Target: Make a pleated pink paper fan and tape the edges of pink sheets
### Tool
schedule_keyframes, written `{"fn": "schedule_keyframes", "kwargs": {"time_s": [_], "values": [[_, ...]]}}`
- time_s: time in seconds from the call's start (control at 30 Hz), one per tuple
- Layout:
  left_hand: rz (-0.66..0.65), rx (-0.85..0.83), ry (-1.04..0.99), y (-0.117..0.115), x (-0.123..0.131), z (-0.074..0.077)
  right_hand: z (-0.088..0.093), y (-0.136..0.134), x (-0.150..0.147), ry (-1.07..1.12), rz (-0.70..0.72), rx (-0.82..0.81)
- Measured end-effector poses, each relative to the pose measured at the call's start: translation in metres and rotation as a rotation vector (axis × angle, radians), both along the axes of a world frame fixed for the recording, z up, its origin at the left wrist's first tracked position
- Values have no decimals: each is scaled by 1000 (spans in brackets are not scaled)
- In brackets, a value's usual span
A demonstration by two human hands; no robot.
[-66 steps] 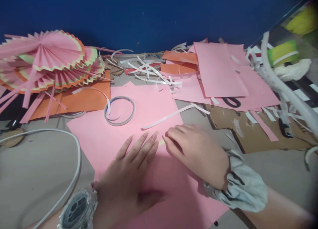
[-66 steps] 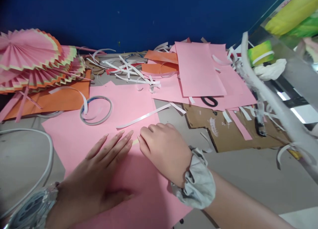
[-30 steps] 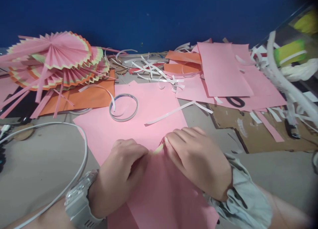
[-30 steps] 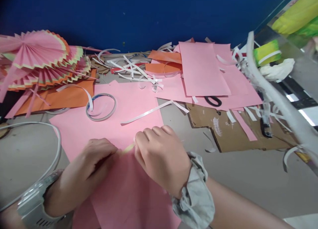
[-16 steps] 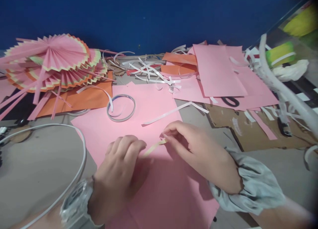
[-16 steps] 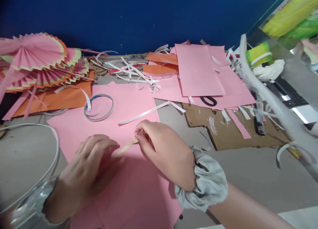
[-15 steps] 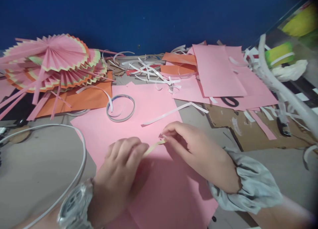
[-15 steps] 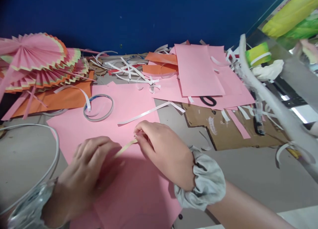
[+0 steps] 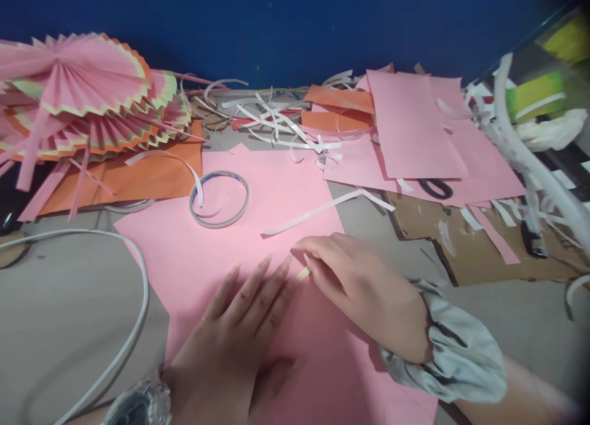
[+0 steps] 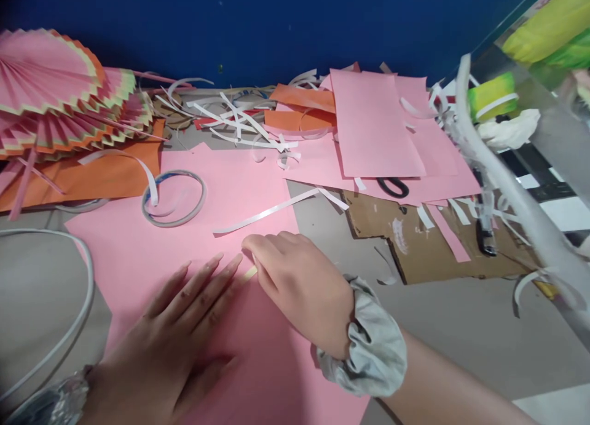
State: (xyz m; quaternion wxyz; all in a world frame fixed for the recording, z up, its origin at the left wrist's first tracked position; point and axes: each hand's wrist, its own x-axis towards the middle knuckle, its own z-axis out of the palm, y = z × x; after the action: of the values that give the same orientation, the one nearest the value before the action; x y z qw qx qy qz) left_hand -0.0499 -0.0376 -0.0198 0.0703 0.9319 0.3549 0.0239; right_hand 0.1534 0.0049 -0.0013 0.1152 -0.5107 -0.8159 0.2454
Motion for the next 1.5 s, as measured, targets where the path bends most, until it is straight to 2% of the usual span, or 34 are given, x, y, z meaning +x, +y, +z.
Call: {"fn": "schedule_keyframes", "kwargs": {"time_s": [0.43,0.67,0.8,0.97,1.2,1.5], "values": [[64,-54,8,-2,4,1,0,-2,10,-55,98,98],[63,-85,14,0,3,3,-4,-2,8,-115,112,95],[19,-67,2,2,1,3,-7,-3,7,-167,139,135],[69,-82,-2,-2,4,1,-9,-3,6,-182,181,158],[40,-64,0,-2,2,-1,-10,-4,5,-181,179,160],[82,-55,27,-3,6,1,-10,-4,4,-199,170,179]]}}
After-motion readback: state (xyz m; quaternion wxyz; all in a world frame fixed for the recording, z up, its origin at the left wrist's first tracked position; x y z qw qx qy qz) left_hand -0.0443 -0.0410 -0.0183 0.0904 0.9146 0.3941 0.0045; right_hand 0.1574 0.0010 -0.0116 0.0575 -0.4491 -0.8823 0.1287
